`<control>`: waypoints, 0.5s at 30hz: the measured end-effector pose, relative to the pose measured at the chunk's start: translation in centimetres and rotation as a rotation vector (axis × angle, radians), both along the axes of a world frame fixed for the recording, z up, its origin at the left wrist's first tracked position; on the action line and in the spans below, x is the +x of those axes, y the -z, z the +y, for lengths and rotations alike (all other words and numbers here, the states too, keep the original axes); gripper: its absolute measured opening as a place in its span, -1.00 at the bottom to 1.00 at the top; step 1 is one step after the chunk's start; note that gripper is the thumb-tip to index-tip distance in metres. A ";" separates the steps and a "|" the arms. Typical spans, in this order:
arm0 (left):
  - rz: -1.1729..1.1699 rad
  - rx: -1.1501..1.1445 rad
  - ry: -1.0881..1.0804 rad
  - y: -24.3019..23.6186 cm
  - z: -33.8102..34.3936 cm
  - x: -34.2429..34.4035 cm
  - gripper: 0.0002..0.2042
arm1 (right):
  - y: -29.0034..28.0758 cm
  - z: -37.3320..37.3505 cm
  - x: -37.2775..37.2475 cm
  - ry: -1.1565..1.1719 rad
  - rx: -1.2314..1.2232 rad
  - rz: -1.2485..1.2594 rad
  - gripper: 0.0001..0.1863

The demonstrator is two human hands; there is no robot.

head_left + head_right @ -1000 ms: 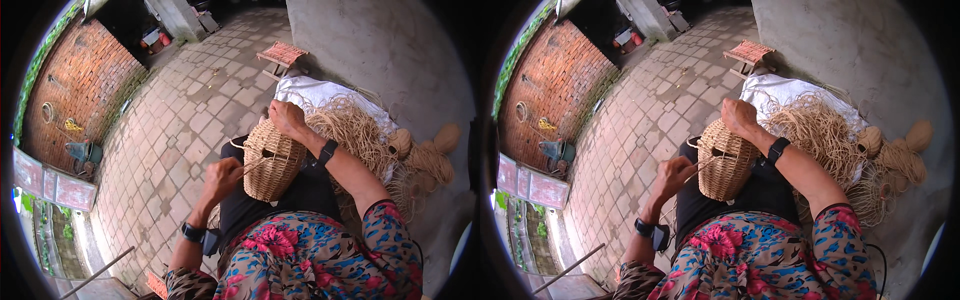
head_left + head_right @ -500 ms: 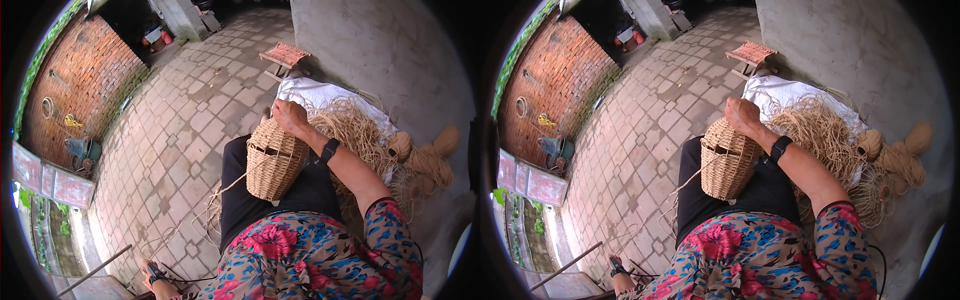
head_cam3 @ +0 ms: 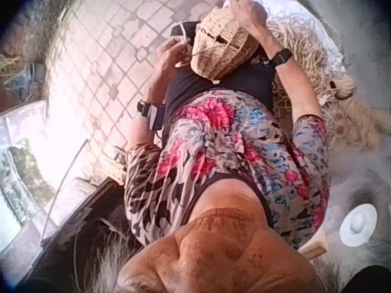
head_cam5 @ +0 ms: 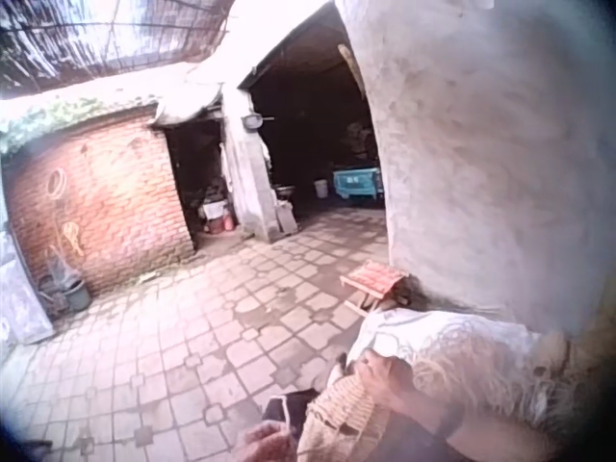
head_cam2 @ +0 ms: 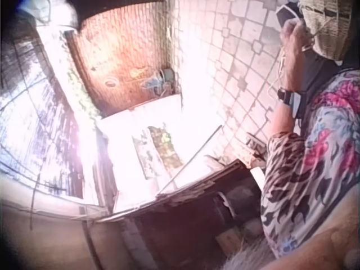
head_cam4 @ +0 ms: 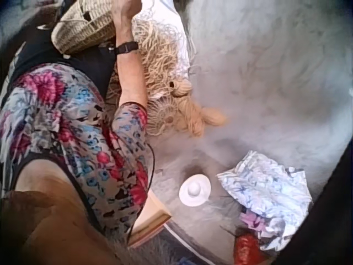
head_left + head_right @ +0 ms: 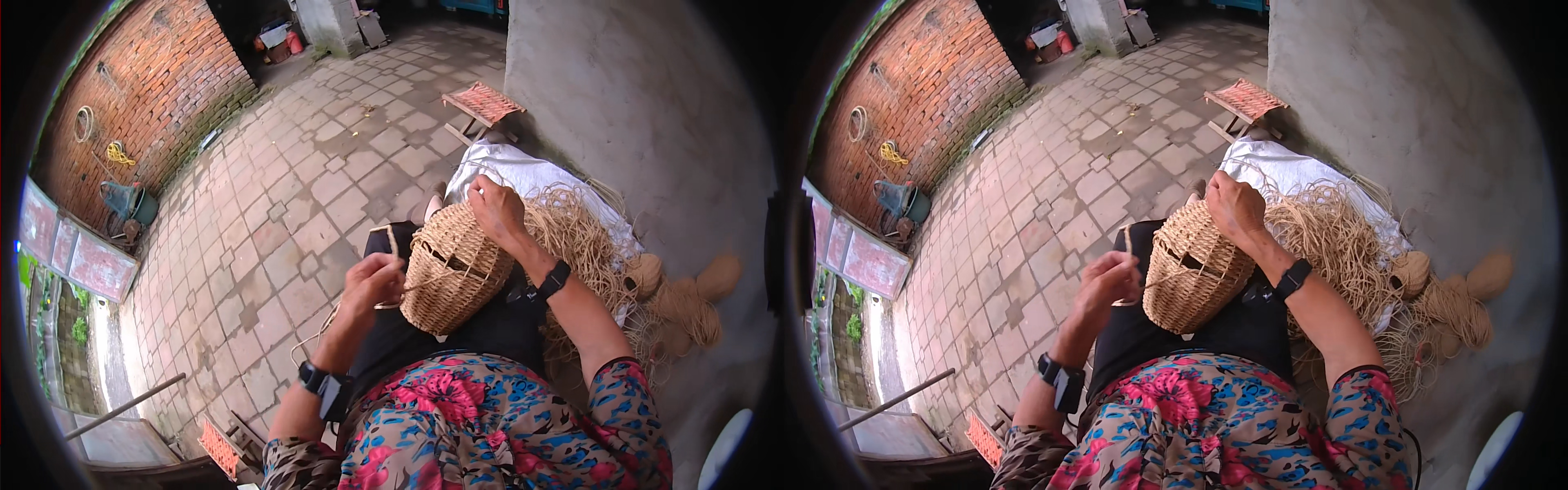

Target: The recorder is weaving a basket from straw fibers using their hands.

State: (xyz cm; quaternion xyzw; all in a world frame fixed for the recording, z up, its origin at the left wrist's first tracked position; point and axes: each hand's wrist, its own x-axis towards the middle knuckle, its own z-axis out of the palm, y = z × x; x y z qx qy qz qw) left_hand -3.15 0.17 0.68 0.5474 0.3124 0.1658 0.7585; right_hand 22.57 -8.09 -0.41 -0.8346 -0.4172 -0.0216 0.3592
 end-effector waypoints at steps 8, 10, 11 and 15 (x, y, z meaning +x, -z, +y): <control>0.013 0.125 -0.034 0.4 -2.5 4.2 -0.84 | 0.3 -0.3 -0.1 -0.007 0.047 -0.067 -0.81; 0.029 0.134 -0.041 0.3 -2.6 4.4 -0.85 | 0.4 -0.3 -0.1 -0.007 0.051 -0.060 -0.81; 0.041 0.139 -0.048 0.2 -2.6 4.5 -0.85 | 0.6 -0.2 0.0 -0.002 0.042 -0.064 -0.82; 0.073 0.118 -0.030 -0.2 -2.2 4.8 -0.87 | 0.4 -0.4 -0.4 -0.002 0.037 -0.066 -0.81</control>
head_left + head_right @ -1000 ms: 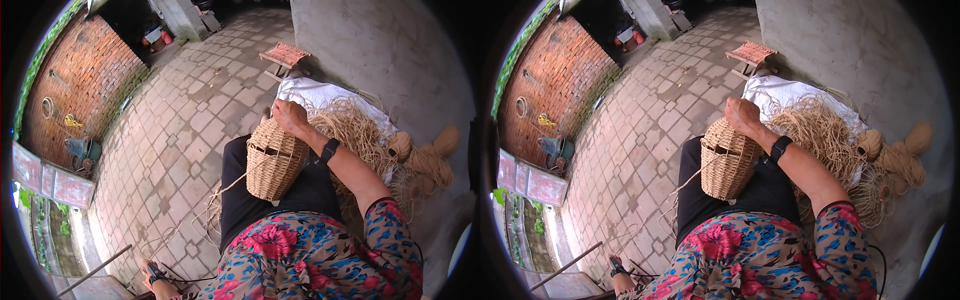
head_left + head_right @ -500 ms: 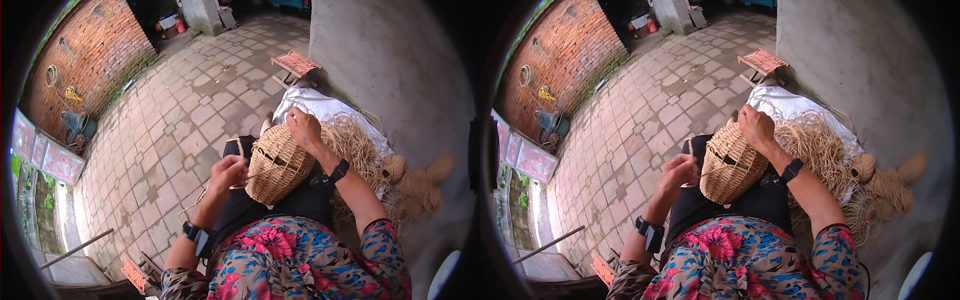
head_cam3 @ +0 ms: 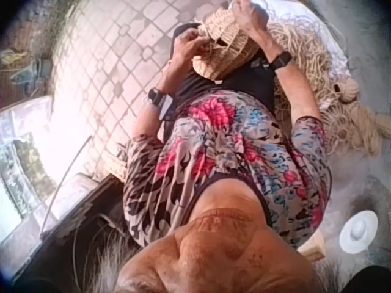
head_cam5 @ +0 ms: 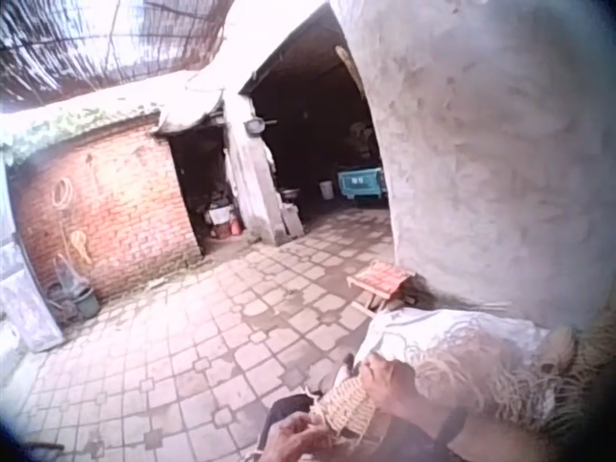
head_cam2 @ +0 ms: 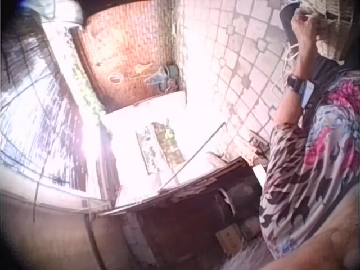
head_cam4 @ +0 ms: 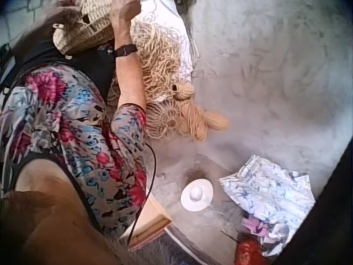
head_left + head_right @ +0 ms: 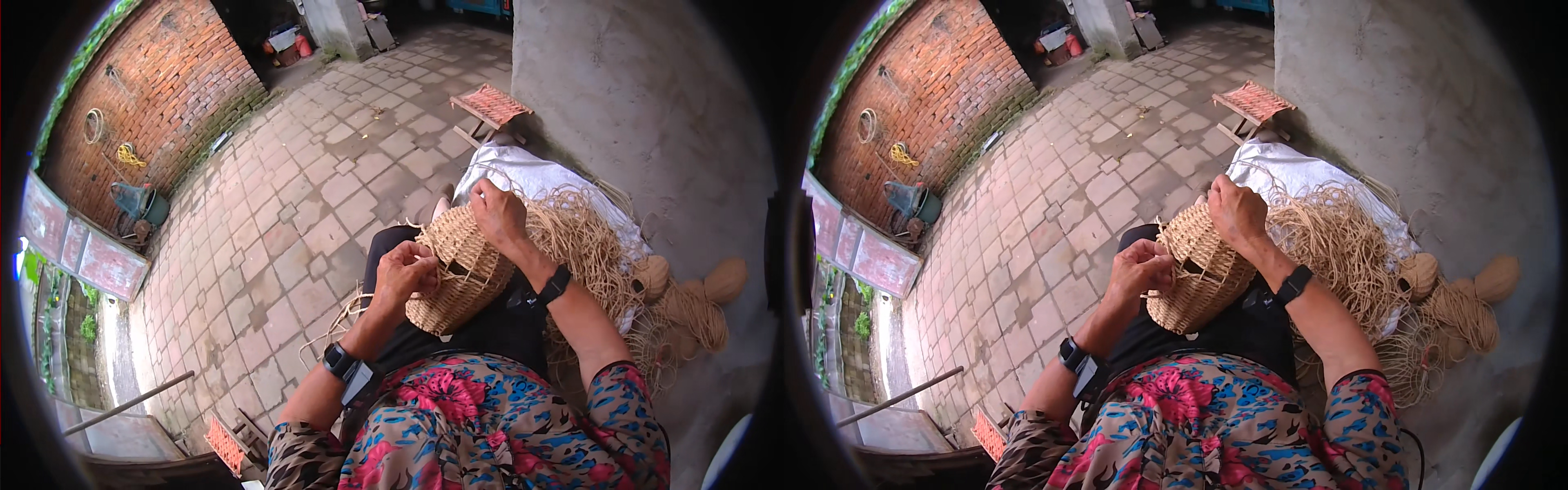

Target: The recorder is weaving a basket from straw fibers using their hands.

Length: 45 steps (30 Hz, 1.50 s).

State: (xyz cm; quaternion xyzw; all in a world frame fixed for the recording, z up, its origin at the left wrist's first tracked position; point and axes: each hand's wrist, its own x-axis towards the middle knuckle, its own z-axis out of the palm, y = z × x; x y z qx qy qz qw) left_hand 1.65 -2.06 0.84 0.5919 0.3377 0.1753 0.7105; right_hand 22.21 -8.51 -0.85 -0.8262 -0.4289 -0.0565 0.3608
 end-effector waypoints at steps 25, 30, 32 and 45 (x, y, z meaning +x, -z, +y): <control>0.304 0.711 -0.015 4.2 -0.1 0.3 -0.79 | -0.5 -1.2 -2.2 0.014 0.173 -0.045 -0.86; -0.062 0.004 0.248 2.4 0.1 -1.6 -0.82 | -1.9 -0.9 -0.3 -0.247 0.083 0.067 -0.77; -0.109 -0.098 0.218 3.1 0.4 -1.9 -0.84 | -3.1 0.1 -0.7 -0.207 -0.126 -0.080 -0.77; -0.158 0.094 -0.108 4.0 0.1 -3.0 -0.88 | -1.1 0.1 0.1 -0.142 0.027 0.078 -0.83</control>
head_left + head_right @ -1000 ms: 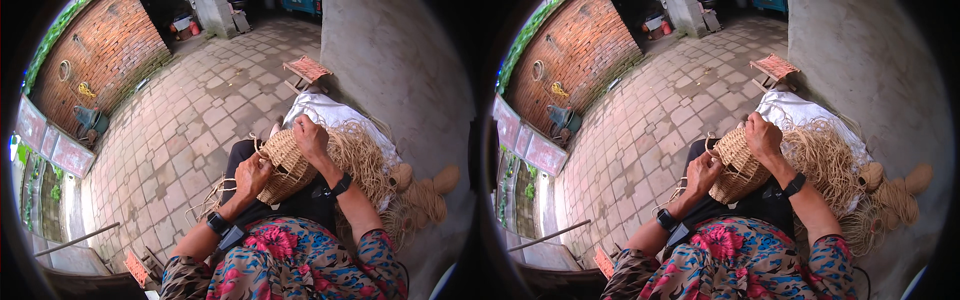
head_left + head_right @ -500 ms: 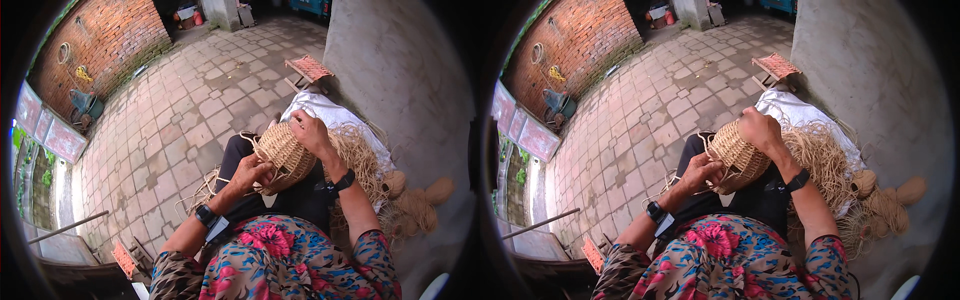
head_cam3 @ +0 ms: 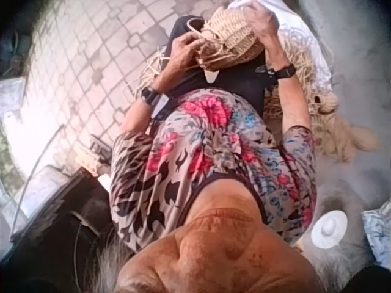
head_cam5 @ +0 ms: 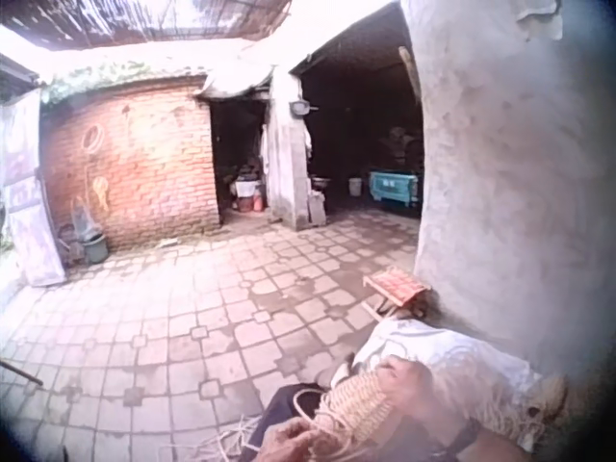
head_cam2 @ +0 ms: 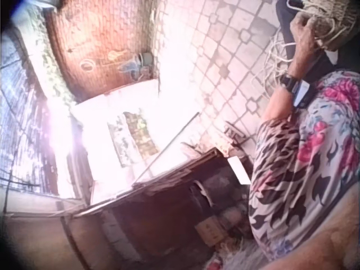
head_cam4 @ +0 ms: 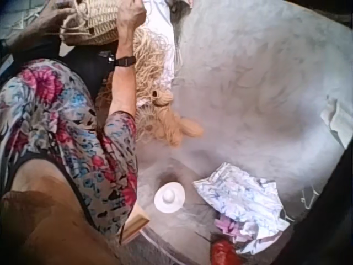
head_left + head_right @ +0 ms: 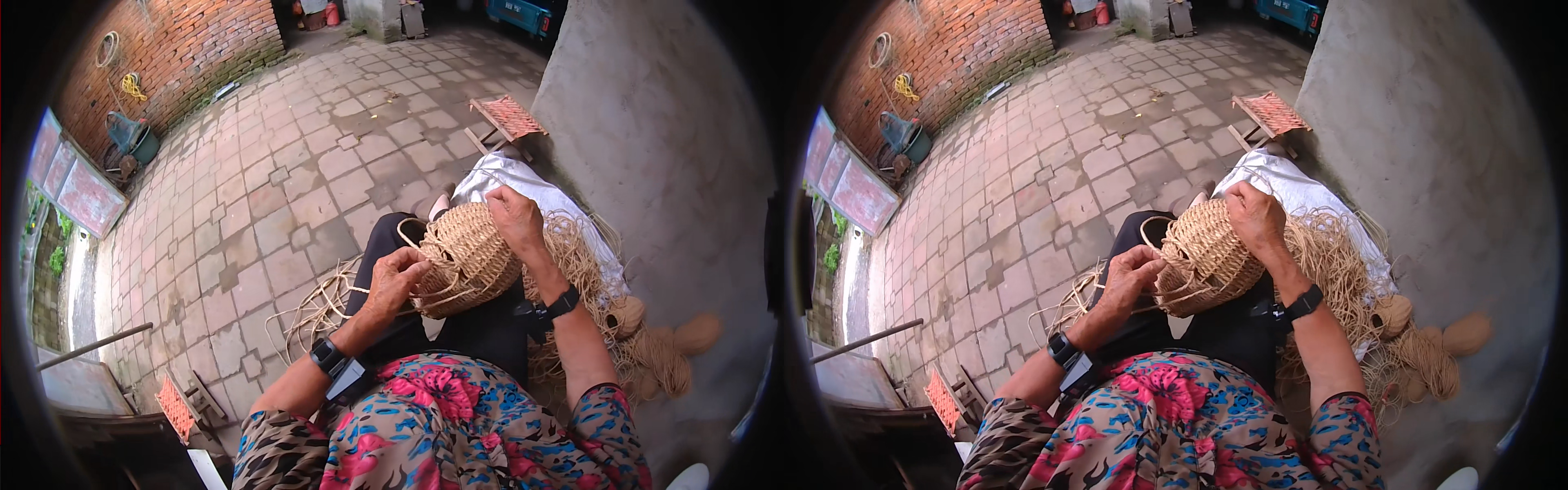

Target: The recorder is weaving a basket from straw fibers using their hands.

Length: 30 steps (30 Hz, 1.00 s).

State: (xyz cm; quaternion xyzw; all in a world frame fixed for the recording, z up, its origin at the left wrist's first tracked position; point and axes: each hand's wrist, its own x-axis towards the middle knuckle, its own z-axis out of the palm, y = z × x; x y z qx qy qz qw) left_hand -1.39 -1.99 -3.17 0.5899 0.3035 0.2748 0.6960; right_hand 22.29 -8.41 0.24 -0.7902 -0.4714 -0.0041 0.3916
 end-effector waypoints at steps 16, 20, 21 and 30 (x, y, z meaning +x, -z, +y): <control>0.217 0.367 -0.327 2.1 1.9 -1.8 -0.89 | -0.8 -0.9 -0.6 0.016 -0.147 0.007 -0.81; 0.103 0.389 -0.058 3.0 1.0 -2.4 -0.89 | -3.7 0.0 -2.4 -0.055 -0.062 -0.624 -0.78; -0.027 0.348 -0.001 3.6 1.0 -2.1 -0.89 | -4.1 0.6 -3.1 -0.261 0.013 -0.569 -0.75; 0.089 0.378 0.056 3.9 -0.2 -0.6 -0.87 | -1.8 3.9 -6.4 -0.458 -0.365 -0.692 -0.70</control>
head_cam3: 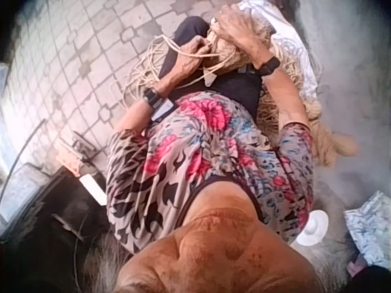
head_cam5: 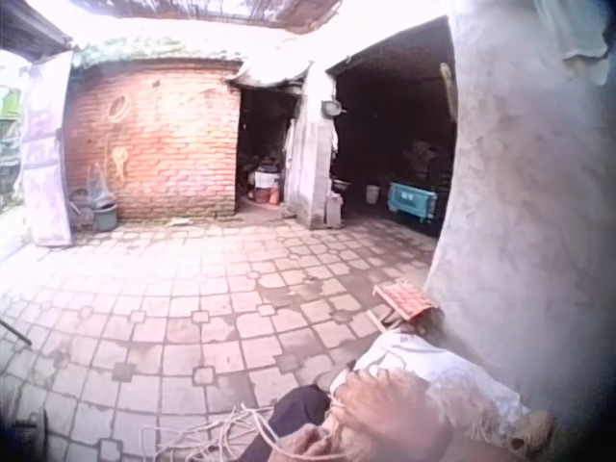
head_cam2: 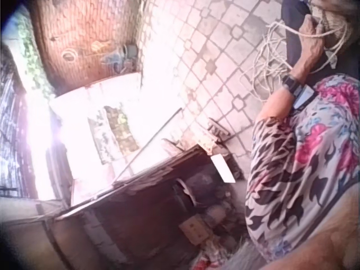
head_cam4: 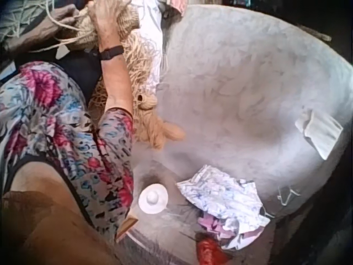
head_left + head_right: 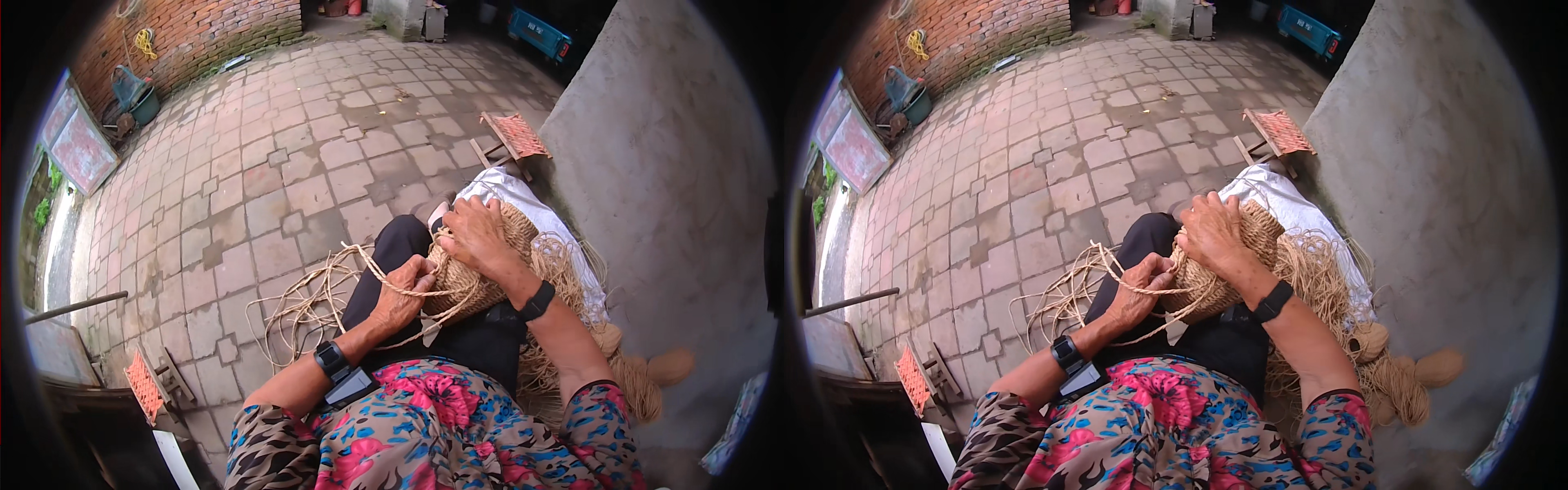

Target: The recorder is weaving a basket from straw fibers using their hands.

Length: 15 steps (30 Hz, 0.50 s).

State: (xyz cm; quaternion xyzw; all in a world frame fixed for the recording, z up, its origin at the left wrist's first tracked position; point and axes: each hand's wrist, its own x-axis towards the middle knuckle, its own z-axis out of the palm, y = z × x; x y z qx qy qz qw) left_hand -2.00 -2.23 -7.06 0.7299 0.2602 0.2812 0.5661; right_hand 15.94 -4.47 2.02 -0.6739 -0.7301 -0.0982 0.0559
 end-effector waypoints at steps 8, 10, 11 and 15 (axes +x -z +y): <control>-0.053 -0.004 -0.004 -0.2 -0.7 0.2 -0.89 | 1.8 1.9 -0.9 -0.054 -0.089 -0.156 -0.85; -0.064 -0.009 -0.007 -0.1 -0.8 0.3 -0.89 | 1.9 1.9 -0.4 -0.089 -0.038 -0.165 -0.84; -0.059 0.025 -0.015 0.1 -0.8 0.2 -0.89 | 1.8 2.0 -0.1 -0.062 -0.013 -0.073 -0.81; -0.051 0.053 -0.033 -0.4 -1.2 -0.1 -0.89 | -0.3 1.7 1.0 -0.017 -0.060 0.459 -0.65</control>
